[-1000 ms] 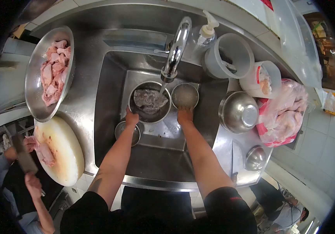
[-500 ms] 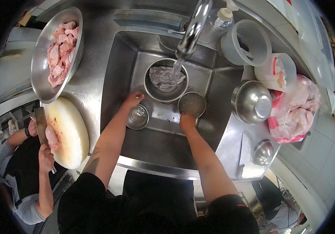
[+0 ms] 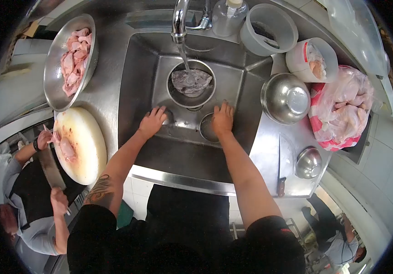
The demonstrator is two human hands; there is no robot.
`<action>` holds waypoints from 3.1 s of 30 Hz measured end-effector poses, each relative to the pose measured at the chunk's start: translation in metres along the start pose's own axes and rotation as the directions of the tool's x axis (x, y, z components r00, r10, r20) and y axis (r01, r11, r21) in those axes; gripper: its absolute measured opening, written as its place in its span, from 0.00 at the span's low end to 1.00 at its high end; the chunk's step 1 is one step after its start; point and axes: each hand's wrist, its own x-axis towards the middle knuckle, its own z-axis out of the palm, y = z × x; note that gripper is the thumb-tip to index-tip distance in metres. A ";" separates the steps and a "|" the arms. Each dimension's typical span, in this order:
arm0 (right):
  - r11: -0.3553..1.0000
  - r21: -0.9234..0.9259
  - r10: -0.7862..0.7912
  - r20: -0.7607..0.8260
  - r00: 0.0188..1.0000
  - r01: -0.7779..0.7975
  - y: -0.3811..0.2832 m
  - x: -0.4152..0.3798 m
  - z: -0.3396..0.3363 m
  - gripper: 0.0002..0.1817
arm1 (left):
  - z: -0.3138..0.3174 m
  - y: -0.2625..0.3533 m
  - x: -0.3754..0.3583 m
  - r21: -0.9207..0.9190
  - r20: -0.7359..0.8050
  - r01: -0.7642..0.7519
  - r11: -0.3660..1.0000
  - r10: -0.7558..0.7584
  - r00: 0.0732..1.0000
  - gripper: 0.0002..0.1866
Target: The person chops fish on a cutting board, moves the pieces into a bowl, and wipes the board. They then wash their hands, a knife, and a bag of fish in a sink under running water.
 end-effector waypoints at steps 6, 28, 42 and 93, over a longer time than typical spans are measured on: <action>0.995 -0.002 -0.101 0.009 0.995 0.101 -0.032 -0.015 -0.010 0.24 | -0.046 0.001 0.007 0.015 0.097 0.142 0.990 -0.143 0.985 0.23; 0.092 0.981 0.308 0.136 0.942 -0.172 -0.069 0.100 -0.019 0.11 | 0.092 0.092 0.138 -0.848 0.415 0.423 -0.320 -0.897 0.152 0.47; 0.202 0.921 0.412 0.228 0.882 -0.333 -0.093 0.183 -0.039 0.07 | 0.109 0.078 0.143 -0.750 0.499 0.636 -0.181 -0.786 0.365 0.53; 0.507 0.860 -0.002 -0.063 0.998 0.056 -0.101 0.198 -0.095 0.19 | -0.129 0.059 0.222 -0.368 0.467 -0.499 -0.785 -0.620 0.631 0.32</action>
